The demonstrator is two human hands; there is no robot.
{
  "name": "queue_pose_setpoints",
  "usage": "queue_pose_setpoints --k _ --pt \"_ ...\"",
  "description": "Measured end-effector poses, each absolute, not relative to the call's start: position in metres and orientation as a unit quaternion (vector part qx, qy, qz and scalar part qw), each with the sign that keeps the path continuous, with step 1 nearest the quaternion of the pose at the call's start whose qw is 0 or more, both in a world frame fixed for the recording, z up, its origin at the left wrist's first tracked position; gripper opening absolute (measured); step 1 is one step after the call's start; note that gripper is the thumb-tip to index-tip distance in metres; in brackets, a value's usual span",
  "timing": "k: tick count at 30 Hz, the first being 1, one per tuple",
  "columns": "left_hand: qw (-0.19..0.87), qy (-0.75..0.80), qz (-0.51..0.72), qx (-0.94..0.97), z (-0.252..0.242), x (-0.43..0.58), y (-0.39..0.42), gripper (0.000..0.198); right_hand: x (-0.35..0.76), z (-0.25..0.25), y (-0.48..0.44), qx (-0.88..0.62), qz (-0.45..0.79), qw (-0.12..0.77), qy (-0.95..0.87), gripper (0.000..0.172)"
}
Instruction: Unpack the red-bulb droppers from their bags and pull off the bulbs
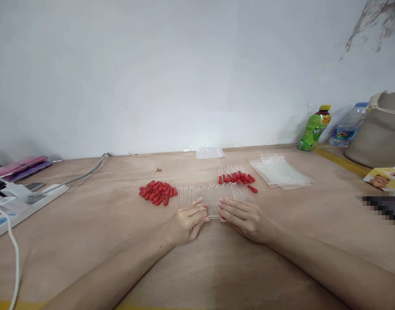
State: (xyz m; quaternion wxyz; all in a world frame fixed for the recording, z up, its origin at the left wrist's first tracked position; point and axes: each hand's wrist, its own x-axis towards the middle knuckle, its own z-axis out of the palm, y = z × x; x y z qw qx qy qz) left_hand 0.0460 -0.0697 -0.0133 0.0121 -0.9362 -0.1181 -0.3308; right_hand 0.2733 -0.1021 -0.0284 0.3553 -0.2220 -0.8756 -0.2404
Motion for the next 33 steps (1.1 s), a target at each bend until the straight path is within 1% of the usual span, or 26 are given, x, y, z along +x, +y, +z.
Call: queue_pose_setpoints --k 2,5,8,11,16,19,24,29,33 --pt "0.008 -0.129 -0.335 -0.933 -0.012 0.04 -0.069 0.014 0.281 -0.027 -0.103 -0.229 -0.238 0.362 -0.872 0.024" --pt "0.018 -0.175 -0.37 -0.912 -0.009 0.028 -0.063 0.014 0.295 -0.024 -0.101 -0.285 -0.23 0.419 -0.831 0.026" --pt "0.054 -0.244 -0.421 -0.872 -0.007 0.018 -0.052 0.013 0.309 -0.018 -0.097 -0.372 -0.237 0.464 -0.769 0.024" --pt "0.093 -0.303 -0.451 -0.834 -0.008 0.012 -0.041 0.013 0.324 -0.015 -0.09 -0.487 -0.239 0.467 -0.698 0.02" --pt "0.124 -0.327 -0.44 -0.827 -0.013 0.005 -0.031 0.027 0.356 -0.015 -0.073 -0.635 -0.11 0.451 -0.617 0.029" --pt "0.129 -0.335 -0.427 -0.83 -0.015 0.004 -0.03 0.028 0.371 -0.017 -0.066 -0.687 -0.052 0.438 -0.578 0.028" --pt "0.148 -0.327 -0.401 -0.843 -0.017 0.01 -0.03 0.022 0.374 -0.019 -0.063 -0.698 -0.024 0.395 -0.597 0.019" --pt "0.166 -0.324 -0.351 -0.863 -0.02 0.018 -0.031 0.025 0.366 -0.023 -0.063 -0.678 -0.041 0.364 -0.638 0.021" --pt "0.118 -0.322 -0.337 -0.877 -0.019 0.02 -0.037 0.029 0.364 -0.028 -0.059 -0.65 -0.053 0.353 -0.671 0.023"
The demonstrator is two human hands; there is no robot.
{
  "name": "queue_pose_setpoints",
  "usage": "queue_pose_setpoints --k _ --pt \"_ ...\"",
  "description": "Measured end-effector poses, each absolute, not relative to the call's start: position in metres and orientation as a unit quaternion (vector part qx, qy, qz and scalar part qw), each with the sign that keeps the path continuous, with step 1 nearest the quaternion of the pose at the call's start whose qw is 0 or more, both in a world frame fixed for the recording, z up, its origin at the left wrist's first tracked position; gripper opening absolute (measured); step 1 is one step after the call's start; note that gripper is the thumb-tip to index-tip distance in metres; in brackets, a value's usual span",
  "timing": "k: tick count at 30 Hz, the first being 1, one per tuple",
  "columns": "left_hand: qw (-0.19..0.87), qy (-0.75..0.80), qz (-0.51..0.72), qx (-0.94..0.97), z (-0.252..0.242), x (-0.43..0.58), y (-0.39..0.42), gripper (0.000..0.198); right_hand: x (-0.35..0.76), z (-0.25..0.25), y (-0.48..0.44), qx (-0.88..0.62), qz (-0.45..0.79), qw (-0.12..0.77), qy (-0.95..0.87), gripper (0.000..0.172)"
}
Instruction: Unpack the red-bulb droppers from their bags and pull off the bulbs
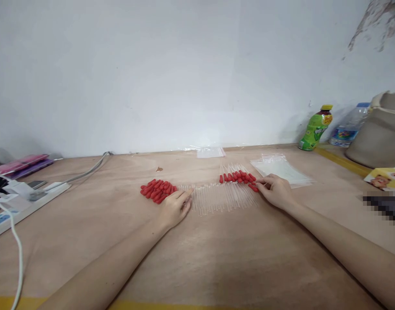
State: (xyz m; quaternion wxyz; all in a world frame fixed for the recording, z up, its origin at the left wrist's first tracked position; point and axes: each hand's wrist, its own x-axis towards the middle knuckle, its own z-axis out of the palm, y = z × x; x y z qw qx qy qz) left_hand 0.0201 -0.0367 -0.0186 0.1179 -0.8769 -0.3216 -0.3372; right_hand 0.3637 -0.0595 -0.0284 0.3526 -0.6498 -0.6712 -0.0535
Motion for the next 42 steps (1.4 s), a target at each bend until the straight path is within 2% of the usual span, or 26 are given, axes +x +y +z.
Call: queue_pose_setpoints --k 6,16,19,22,26,32,37,42 --pt "0.055 -0.303 -0.327 -0.894 -0.006 0.02 -0.047 0.046 0.365 -0.03 -0.06 -0.65 -0.038 0.359 -0.669 0.028" --pt "0.013 -0.28 -0.19 -0.941 -0.002 0.013 -0.045 0.052 0.361 -0.021 -0.057 -0.649 -0.095 0.376 -0.655 0.028" --pt "-0.002 -0.275 -0.166 -0.947 -0.001 0.013 -0.045 0.049 0.355 -0.015 -0.056 -0.651 -0.078 0.378 -0.654 0.03" --pt "-0.011 -0.289 -0.164 -0.943 0.001 0.015 -0.046 0.048 0.351 -0.01 -0.053 -0.653 -0.072 0.362 -0.662 0.032" --pt "-0.018 -0.309 -0.161 -0.937 0.002 0.023 -0.049 0.06 0.349 -0.006 -0.047 -0.662 -0.098 0.305 -0.677 0.031" --pt "-0.033 -0.314 -0.162 -0.935 0.001 0.029 -0.049 0.051 0.35 -0.003 -0.042 -0.666 -0.116 0.263 -0.689 0.029" --pt "-0.021 -0.316 -0.182 -0.931 0.001 0.029 -0.049 0.049 0.351 -0.002 -0.042 -0.688 -0.118 0.308 -0.646 0.028" --pt "0.006 -0.294 -0.204 -0.934 0.002 0.029 -0.05 0.051 0.351 0.001 -0.041 -0.69 -0.121 0.412 -0.582 0.028"
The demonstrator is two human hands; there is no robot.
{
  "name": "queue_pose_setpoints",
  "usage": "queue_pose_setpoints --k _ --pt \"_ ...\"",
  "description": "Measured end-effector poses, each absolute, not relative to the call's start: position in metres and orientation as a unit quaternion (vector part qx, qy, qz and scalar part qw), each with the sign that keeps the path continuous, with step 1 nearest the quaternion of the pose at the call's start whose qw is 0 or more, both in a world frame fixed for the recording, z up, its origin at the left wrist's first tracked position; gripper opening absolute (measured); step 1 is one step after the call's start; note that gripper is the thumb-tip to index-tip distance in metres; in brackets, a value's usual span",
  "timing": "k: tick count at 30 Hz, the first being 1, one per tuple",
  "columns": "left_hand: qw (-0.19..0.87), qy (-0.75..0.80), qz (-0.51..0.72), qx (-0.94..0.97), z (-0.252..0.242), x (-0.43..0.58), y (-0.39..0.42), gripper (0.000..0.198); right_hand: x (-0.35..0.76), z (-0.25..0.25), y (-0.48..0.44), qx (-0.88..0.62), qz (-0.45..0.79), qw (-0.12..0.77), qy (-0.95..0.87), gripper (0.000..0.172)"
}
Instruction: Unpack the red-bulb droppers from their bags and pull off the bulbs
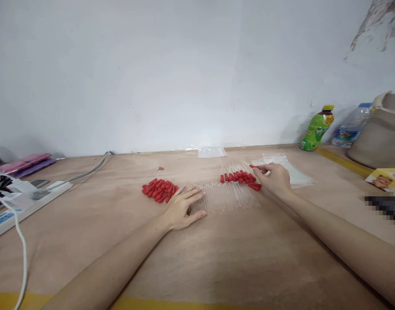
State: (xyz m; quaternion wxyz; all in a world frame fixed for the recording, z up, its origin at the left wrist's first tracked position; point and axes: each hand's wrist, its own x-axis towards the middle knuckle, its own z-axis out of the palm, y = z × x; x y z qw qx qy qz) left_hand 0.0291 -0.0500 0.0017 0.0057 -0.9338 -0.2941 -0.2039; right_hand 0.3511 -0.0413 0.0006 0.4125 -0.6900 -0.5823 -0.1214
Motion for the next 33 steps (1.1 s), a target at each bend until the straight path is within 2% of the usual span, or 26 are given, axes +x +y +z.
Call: queue_pose_setpoints --k 3,5,10,14,21,28,33 --pt "0.031 -0.289 -0.24 -0.926 -0.001 0.028 -0.049 0.047 0.344 0.003 -0.052 -0.641 -0.191 0.479 -0.568 0.026" --pt "0.053 -0.29 -0.28 -0.913 -0.003 0.029 -0.048 0.046 0.334 0.002 -0.064 -0.578 -0.215 0.49 -0.616 0.023" --pt "0.124 -0.272 -0.353 -0.887 -0.006 0.035 -0.049 0.049 0.307 -0.009 -0.095 -0.434 -0.168 0.441 -0.767 0.016" --pt "0.18 -0.229 -0.331 -0.898 -0.006 0.042 -0.055 0.041 0.296 -0.016 -0.103 -0.371 -0.157 0.407 -0.82 0.019" --pt "0.244 -0.139 -0.335 -0.9 -0.007 0.052 -0.061 0.015 0.289 -0.016 -0.105 -0.372 -0.121 0.393 -0.832 0.018" --pt "0.245 -0.124 -0.312 -0.91 -0.007 0.058 -0.063 0.016 0.26 -0.015 -0.109 -0.374 -0.167 0.349 -0.843 0.03" --pt "0.213 -0.109 -0.313 -0.919 -0.006 0.06 -0.065 0.014 0.256 -0.022 -0.104 -0.347 -0.162 0.344 -0.857 0.02"
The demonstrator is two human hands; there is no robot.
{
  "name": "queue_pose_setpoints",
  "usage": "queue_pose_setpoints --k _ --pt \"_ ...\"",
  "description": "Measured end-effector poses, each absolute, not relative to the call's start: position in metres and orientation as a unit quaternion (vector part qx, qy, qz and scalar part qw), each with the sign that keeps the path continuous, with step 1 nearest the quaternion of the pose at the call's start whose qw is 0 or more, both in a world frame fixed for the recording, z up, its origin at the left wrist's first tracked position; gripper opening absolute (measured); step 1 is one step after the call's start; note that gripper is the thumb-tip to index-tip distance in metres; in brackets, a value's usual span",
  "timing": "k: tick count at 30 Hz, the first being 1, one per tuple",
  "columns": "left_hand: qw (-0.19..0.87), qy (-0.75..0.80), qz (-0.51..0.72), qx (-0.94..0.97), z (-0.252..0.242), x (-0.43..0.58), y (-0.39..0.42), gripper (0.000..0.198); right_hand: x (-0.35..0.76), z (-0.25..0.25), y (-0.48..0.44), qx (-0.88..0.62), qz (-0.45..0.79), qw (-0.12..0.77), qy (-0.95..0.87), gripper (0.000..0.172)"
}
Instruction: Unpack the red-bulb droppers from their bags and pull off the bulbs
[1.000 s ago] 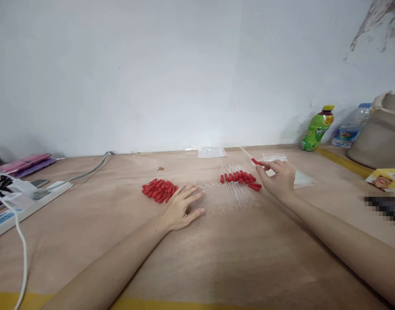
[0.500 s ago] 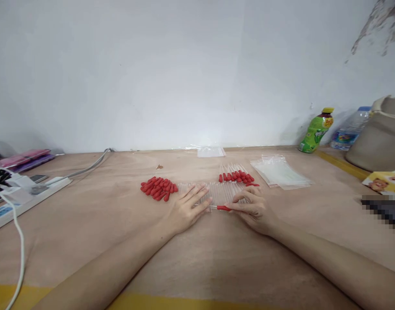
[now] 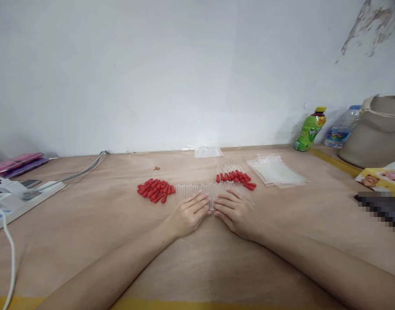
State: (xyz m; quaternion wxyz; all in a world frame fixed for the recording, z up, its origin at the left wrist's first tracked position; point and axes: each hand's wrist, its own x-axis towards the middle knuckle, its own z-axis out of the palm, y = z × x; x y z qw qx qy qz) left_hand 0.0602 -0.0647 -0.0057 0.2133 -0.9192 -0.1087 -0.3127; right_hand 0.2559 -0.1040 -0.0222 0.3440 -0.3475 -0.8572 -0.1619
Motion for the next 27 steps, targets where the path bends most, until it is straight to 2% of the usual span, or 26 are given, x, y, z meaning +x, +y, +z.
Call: queue_pose_setpoints --k 5,11,27 --pt "0.159 -0.116 -0.31 -0.93 -0.006 0.062 -0.066 0.015 0.259 -0.023 -0.1 -0.298 -0.154 0.362 -0.87 0.016" --pt "0.153 -0.103 -0.33 -0.926 -0.009 0.06 -0.065 0.013 0.263 -0.026 -0.098 -0.261 -0.182 0.377 -0.87 0.016" --pt "0.089 -0.122 -0.333 -0.931 -0.012 0.052 -0.07 0.014 0.275 -0.017 -0.107 -0.217 -0.277 0.353 -0.867 0.019"
